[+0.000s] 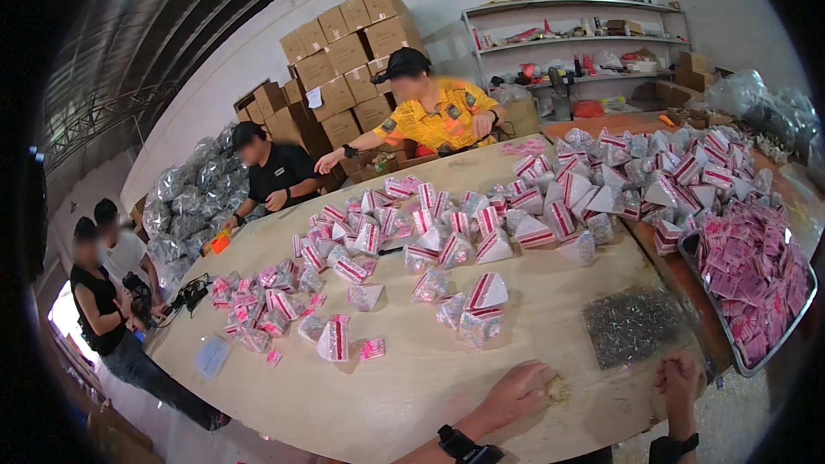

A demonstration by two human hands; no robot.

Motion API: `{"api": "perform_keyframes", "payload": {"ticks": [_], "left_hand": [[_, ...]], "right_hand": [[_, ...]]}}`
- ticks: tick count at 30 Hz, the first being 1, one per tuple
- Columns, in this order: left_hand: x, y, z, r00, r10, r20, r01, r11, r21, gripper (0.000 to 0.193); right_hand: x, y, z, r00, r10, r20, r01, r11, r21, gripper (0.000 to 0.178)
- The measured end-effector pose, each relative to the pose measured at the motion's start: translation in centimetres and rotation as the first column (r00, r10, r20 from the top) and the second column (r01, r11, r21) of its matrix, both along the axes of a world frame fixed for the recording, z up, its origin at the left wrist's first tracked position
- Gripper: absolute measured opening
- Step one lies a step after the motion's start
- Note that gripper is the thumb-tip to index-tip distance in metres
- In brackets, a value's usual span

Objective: Sorting and packing small items into triangular plastic bags at a manufacturing facility table.

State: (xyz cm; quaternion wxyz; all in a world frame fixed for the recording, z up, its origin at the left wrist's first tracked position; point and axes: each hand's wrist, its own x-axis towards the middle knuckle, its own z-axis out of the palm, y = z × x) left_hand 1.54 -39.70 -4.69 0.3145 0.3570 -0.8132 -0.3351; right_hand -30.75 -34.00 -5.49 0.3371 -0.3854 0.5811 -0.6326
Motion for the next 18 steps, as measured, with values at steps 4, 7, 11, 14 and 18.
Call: {"api": "perform_keyframes", "payload": {"ticks": [4, 7, 11, 14, 18], "left_hand": [[0.1, -0.1, 0.1, 1.0, 0.002, -0.014, -0.002, 1.0, -0.006, 0.048], [0.2, -0.2, 0.0, 1.0, -0.001, -0.023, 0.001, 1.0, -0.008, 0.047], [0.1, -0.4, -0.6, 0.999, 0.019, -0.031, -0.02, 0.999, -0.042, 0.046], [0.1, -0.2, -0.5, 0.998, 0.045, -0.043, -0.047, 0.998, -0.05, 0.042], [0.0, 0.1, -0.1, 0.996, 0.093, -0.012, -0.094, 0.991, -0.098, 0.039]], "right_hand": [[-0.3, 0.0, -0.1, 1.0, 0.008, -0.017, -0.008, 1.0, -0.001, 0.012], [0.2, 0.1, 0.8, 1.0, 0.019, -0.006, -0.019, 1.0, -0.022, 0.011], [1.0, 0.4, 2.0, 1.0, 0.026, -0.016, -0.026, 1.0, -0.012, 0.012], [1.4, 0.6, 2.6, 0.999, 0.042, -0.005, -0.042, 0.999, -0.021, 0.013], [1.0, 0.4, 2.4, 0.991, 0.112, -0.072, -0.117, 0.991, -0.066, 0.014]]}}
